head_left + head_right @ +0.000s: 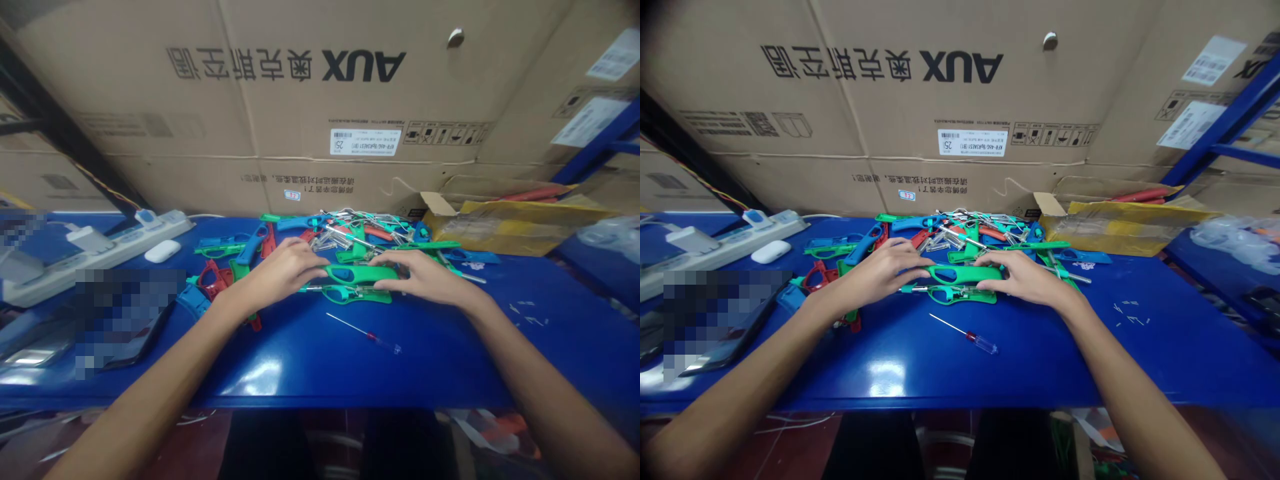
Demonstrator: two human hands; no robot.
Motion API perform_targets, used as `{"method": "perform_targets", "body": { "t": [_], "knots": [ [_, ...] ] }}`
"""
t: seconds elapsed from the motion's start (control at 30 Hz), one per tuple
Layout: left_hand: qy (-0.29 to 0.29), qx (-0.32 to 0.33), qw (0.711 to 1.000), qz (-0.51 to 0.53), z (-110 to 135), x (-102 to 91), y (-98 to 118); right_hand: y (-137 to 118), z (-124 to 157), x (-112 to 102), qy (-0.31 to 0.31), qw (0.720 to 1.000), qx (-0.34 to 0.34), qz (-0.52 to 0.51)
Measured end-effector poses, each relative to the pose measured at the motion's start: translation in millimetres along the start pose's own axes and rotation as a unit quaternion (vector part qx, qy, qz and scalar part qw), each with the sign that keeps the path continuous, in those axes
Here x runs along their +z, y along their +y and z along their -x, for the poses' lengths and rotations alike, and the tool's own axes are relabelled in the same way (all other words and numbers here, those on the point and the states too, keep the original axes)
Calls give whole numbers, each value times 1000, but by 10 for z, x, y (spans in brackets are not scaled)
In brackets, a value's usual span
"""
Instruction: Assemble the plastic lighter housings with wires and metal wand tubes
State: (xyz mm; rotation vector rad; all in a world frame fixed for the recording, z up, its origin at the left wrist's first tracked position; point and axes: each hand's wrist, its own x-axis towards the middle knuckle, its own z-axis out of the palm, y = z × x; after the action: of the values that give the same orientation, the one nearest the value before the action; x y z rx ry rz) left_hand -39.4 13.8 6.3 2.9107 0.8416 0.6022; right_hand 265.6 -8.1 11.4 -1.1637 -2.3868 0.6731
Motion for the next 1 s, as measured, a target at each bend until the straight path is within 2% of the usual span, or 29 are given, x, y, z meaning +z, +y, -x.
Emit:
{"method": "perform_targets", "body": {
  "t": [0.13, 0.27, 0.5, 0.77, 1.0],
  "knots": [
    [-44, -14, 999, 27, 9, -10, 30, 37, 46, -41, -37, 999, 4, 18],
    [-63, -7, 997, 33, 11, 16, 38, 38, 51, 1, -52, 998, -11, 16],
    [-80, 4, 996, 26, 39, 31, -20, -1, 47, 75, -67, 997, -8, 31],
    [-95, -15, 995, 26, 26, 62, -10, -17, 55, 84, -82, 996, -9, 39],
    [-95, -20, 995, 29, 35, 62, -28, -47, 37, 135, -61, 997, -27, 37]
  ]
}}
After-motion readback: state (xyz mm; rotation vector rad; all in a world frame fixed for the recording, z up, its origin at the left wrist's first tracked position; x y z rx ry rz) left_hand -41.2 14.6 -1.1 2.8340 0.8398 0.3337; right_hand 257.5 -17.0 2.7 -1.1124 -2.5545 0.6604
